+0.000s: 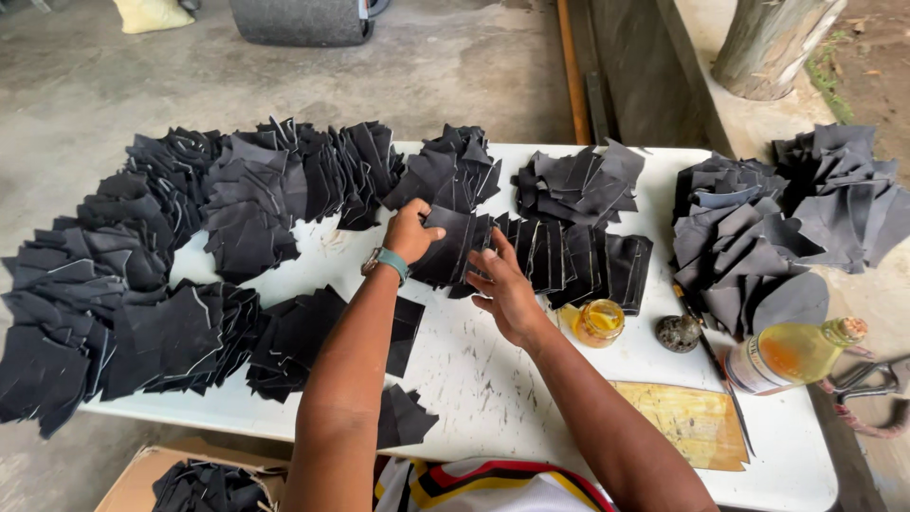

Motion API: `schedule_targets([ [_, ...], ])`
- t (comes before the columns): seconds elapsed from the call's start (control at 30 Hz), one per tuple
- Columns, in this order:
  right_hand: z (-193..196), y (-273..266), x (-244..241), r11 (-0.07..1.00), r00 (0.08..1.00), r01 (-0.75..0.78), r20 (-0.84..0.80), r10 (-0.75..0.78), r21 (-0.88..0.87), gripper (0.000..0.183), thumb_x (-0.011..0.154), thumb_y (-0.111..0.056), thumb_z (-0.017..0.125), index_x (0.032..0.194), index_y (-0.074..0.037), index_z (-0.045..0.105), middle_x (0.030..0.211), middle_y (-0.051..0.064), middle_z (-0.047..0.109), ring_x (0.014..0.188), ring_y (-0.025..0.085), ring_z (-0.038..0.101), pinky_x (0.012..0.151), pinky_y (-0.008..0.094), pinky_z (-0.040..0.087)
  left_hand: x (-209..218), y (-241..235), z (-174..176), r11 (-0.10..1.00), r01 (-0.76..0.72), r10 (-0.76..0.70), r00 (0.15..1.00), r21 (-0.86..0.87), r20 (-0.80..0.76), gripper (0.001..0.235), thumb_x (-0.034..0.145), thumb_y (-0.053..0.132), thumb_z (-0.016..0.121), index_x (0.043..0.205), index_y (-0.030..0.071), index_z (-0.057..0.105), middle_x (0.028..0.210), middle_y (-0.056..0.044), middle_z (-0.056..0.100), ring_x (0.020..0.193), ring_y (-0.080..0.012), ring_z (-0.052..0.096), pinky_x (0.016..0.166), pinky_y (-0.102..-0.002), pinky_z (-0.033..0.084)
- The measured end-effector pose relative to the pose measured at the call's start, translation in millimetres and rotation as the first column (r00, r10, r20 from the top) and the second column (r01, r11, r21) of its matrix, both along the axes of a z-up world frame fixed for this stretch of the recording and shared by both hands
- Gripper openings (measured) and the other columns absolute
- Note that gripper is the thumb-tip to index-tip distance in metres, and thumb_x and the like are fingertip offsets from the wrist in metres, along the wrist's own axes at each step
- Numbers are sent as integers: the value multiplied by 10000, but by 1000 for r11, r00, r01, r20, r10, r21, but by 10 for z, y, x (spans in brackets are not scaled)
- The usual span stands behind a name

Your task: The person repeatedly picks up small black fabric pieces, applies a yellow adhesive from a small jar using a wooden stick, and presses the edges together. The person then places the glued pieces onto a growing stack on the table.

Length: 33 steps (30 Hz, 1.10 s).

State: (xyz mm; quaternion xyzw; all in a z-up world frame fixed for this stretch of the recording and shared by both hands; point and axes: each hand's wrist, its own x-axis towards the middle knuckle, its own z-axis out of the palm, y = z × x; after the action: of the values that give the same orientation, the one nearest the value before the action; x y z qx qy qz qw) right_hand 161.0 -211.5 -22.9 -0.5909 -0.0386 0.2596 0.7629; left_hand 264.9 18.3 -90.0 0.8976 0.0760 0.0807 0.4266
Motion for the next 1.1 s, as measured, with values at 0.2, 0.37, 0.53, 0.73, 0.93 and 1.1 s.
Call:
schedule_targets([
  [0.2, 66, -19, -5, 999, 1000, 4, 3, -4, -49, 823, 937, -562, 432, 1624, -347, 34, 1661, 155, 268, 1509, 404, 280, 1157, 597, 297, -276, -155, 241, 968, -129, 87, 977, 214, 194, 446, 738, 244, 856, 1114, 60, 703, 1115, -174, 700, 1027, -385, 662, 836, -459, 545],
  [0.37, 243, -339, -456, 995, 996, -33, 76, 40, -93, 798, 950, -522, 451, 1625, -292, 92, 1596, 146, 400, 1427, 347, 458, 1114, 514, 416, -781, -103, 650, 976, 12, -62, 972, 217, 227, 280, 984, 281, 672, 1158, 67, 716, 1148, -150, 715, 1068, -362, 677, 905, -440, 545],
  [0.53, -31, -846, -976, 997, 995, -22, 91, 29, -70, 753, 964, -423, 485, 1626, -246, 172, 1492, 138, 535, 1317, 289, 579, 1075, 460, 457, -2095, -209, 896, 913, 317, -338, 940, 258, 41, 370, 896, 282, 729, 1195, 68, 695, 1185, -115, 703, 1109, -319, 667, 927, -411, 538],
  [0.73, -197, -1086, -1207, 993, 998, 40, 50, -34, -109, 742, 960, -416, 486, 1621, -251, 193, 1416, 117, 576, 1239, 274, 621, 1041, 446, 489, -3075, -215, 977, 873, 317, -211, 930, 370, -299, 966, 610, 330, 952, 1445, 179, 491, 1427, -94, 541, 1294, -378, 499, 1021, -474, 440],
  [0.93, -285, -1101, -1259, 992, 999, 48, 8, -47, -116, 686, 982, -378, 476, 1609, -237, 236, 1385, 108, 600, 1204, 254, 636, 1036, 428, 496, -3117, -86, 816, 934, 257, -142, 905, 247, -401, 1095, 593, 339, 975, 1529, 255, 413, 1448, -59, 540, 1311, -326, 502, 1079, -452, 461],
  [1.1, -280, -1122, -1282, 992, 999, 50, 17, -48, -115, 677, 988, -375, 470, 1608, -235, 240, 1368, 100, 606, 1203, 247, 630, 1034, 431, 493, -3027, -186, 763, 948, 290, -225, 903, 133, -367, 977, 627, 323, 928, 1487, 248, 471, 1370, -35, 583, 1274, -277, 571, 1013, -424, 525],
])
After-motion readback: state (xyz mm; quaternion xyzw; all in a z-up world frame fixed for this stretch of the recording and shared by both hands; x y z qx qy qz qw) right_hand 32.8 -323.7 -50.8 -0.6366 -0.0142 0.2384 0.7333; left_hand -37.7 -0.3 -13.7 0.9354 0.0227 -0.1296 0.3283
